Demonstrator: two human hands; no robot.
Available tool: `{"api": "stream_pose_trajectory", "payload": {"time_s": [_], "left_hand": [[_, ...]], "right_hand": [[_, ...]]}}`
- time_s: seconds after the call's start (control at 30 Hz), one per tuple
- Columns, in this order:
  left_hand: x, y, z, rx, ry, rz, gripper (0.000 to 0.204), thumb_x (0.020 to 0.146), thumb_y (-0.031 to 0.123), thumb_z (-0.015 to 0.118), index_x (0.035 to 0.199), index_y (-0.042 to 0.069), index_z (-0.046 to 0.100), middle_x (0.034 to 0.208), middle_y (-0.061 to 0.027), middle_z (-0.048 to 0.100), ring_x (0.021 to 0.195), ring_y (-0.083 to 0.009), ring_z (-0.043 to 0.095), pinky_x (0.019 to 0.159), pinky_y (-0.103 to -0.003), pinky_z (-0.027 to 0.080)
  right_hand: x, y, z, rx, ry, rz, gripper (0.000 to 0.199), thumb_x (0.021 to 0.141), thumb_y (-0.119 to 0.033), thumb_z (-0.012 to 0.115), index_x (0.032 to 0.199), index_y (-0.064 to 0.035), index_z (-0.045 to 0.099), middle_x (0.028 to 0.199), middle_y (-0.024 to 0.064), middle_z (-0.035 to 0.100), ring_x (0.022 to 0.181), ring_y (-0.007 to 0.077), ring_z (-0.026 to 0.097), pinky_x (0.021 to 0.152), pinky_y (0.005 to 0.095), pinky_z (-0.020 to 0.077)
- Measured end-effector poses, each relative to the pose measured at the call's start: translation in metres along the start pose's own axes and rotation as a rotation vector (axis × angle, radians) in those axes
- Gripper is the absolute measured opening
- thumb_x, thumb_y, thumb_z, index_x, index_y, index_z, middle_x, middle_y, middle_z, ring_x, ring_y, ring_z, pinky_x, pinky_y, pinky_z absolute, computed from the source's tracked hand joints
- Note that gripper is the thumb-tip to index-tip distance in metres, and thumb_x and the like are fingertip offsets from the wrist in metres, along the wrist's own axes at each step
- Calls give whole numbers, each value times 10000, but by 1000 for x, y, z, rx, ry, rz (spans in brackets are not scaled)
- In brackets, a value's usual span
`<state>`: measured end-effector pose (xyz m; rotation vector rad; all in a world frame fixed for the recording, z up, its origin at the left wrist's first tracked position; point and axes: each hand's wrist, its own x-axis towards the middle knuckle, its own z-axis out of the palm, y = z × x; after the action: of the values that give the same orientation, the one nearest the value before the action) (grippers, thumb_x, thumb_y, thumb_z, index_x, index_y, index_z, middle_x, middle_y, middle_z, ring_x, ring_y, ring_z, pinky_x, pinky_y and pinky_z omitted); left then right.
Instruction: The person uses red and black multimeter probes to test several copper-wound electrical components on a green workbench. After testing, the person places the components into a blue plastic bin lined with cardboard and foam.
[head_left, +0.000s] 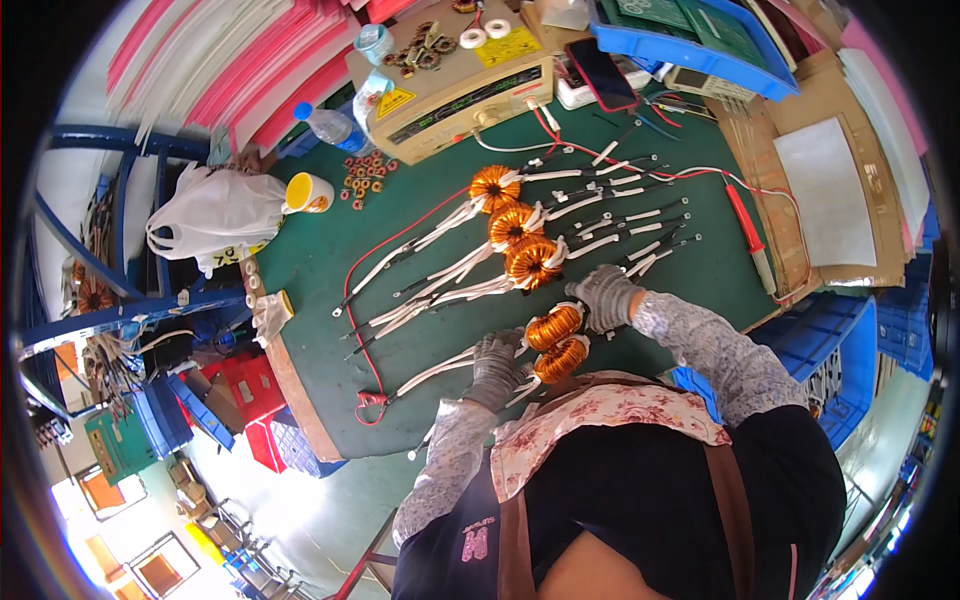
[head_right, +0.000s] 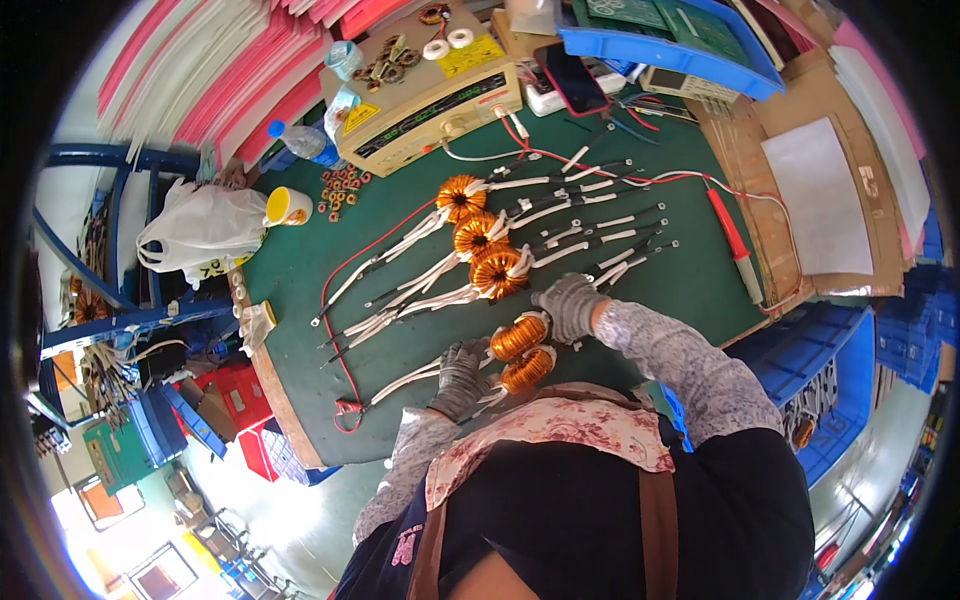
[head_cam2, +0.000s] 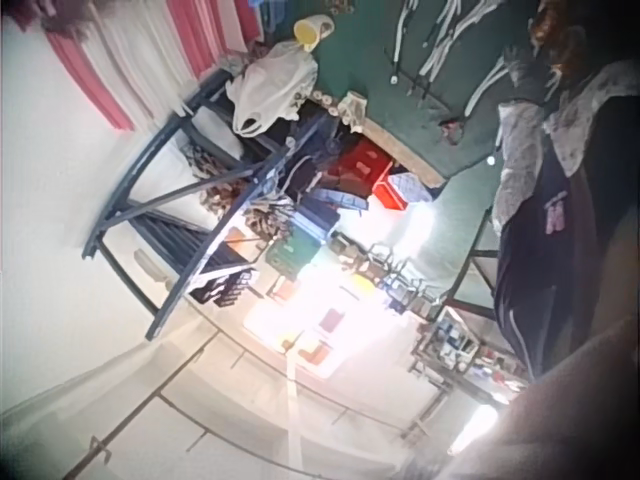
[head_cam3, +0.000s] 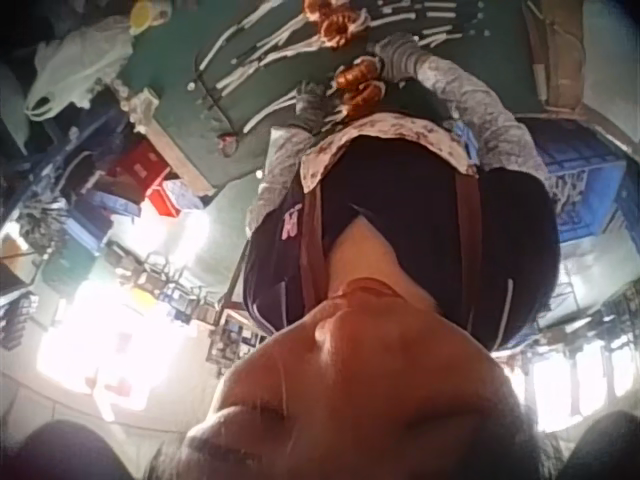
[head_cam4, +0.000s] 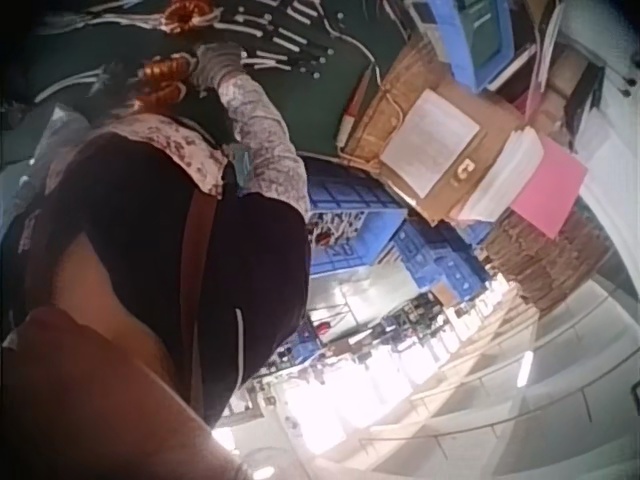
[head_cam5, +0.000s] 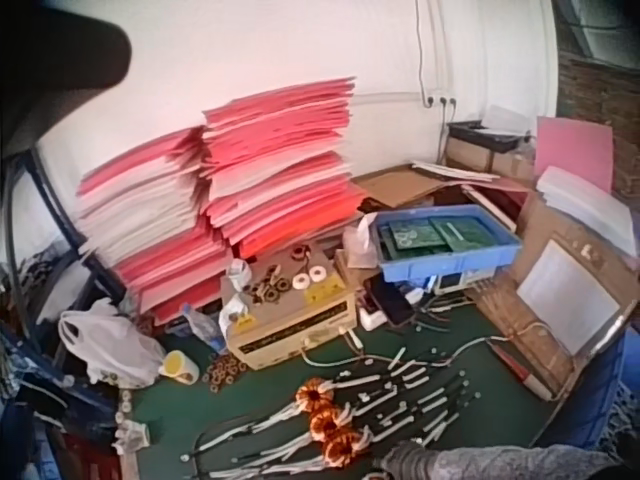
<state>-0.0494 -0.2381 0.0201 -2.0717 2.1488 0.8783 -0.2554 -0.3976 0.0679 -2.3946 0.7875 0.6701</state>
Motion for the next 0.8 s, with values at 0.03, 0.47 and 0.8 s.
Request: {"api": "stream_pose_trajectory", "payload": {"time_s": [0.03,0.47,0.8], "left_hand": [[9,-1,2,25,-49,-25,592,652,270,715,1190,169,489,1143,-72,538,1091,-265,469,946,-443,335],[60,-30,0,-297,-61,-128,505,688,220,728,1137,116,522,971,-128,628,931,-295,585,808,-376,451],[-29,11,-16,-266,-70,72,564,679,277,698,1186,170,478,1238,-99,451,1088,-306,458,943,-439,330]], "right_hand": [[5,4,3,-12,-22,20,449,594,-307,665,979,-80,623,818,141,647,799,304,625,773,385,472],[-1,28,10,296,323,252,520,640,-312,664,1075,-41,573,1014,188,597,942,310,576,812,378,459],[-43,-1,88,-104,548,-168,430,687,-171,569,1111,-113,537,1127,65,545,1092,238,480,974,373,328]]}}
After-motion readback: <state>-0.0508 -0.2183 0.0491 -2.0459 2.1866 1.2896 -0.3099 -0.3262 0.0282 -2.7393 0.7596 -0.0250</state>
